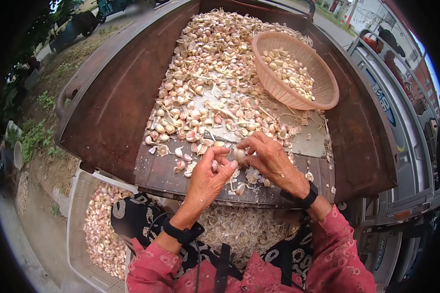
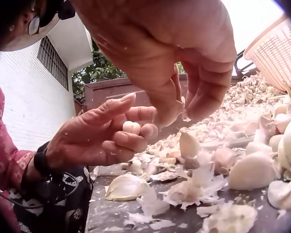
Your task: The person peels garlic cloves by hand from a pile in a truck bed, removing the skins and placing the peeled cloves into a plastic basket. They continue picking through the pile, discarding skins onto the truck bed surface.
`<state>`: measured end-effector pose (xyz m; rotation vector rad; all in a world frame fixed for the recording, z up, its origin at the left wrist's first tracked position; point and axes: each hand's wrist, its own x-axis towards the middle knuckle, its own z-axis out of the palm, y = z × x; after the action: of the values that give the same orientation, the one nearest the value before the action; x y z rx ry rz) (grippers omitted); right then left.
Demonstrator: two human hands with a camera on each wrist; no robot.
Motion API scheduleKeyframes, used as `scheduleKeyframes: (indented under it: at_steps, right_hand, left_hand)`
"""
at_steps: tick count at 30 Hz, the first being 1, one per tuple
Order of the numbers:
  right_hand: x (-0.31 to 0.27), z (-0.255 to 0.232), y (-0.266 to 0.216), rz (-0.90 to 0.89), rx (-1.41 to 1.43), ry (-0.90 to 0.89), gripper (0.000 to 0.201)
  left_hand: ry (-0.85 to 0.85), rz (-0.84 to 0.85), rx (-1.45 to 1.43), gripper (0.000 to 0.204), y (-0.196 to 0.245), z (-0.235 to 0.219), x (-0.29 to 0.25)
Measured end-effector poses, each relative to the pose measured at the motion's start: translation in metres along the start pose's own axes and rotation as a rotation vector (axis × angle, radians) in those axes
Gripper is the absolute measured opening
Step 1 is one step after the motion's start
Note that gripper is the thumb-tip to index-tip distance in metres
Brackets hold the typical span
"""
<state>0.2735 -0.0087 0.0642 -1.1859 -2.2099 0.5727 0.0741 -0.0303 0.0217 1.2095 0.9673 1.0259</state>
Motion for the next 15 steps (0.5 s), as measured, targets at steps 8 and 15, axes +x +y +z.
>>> scheduleKeyframes:
  at_steps: [8,15]
  right_hand:
    - [0.0,0.014,-0.016,-0.01,0.143,0.012,0.029]
    - [-0.021,0.014,-0.024,0.277,0.522,0.034,0.028]
  left_hand:
    - [-0.055,-0.047,-0.005,0.032,-0.014,-0.002,0.003]
    - [-0.168,-0.163,-0.553,0.03,0.007,0.002,-0.016]
